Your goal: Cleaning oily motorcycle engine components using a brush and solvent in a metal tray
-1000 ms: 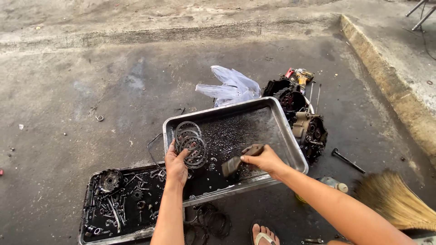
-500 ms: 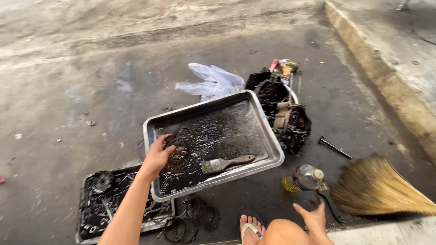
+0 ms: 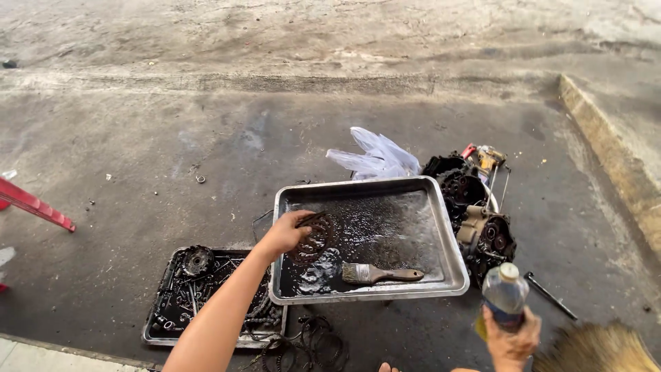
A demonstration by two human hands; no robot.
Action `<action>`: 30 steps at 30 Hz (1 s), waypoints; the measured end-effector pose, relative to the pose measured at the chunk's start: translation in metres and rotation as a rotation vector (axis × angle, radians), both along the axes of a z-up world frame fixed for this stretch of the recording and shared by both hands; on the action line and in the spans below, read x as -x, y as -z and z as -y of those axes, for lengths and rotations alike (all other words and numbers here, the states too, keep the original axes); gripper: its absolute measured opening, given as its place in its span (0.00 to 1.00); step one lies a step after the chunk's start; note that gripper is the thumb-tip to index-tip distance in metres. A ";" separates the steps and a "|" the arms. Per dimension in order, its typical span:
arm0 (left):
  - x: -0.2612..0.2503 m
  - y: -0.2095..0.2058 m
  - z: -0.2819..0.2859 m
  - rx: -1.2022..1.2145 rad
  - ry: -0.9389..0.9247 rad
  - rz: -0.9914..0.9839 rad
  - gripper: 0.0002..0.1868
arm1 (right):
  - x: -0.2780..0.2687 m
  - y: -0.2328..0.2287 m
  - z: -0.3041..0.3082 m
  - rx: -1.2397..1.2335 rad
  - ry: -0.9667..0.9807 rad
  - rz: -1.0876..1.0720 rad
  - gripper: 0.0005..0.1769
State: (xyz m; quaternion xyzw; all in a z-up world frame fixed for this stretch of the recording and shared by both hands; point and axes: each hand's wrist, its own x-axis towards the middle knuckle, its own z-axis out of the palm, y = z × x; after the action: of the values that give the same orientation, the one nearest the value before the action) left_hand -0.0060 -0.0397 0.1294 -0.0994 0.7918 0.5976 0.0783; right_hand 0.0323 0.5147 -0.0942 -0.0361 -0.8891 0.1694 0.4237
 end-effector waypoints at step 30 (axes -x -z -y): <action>-0.020 0.045 -0.047 -0.747 -0.241 -0.133 0.24 | 0.044 -0.339 0.205 -1.087 -0.391 0.013 0.21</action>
State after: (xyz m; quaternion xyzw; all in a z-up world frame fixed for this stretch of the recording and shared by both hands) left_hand 0.0142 0.0074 0.0841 -0.1175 0.5059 0.8544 -0.0131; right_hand -0.0116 0.3096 0.2452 0.3509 -0.8411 -0.2367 0.3367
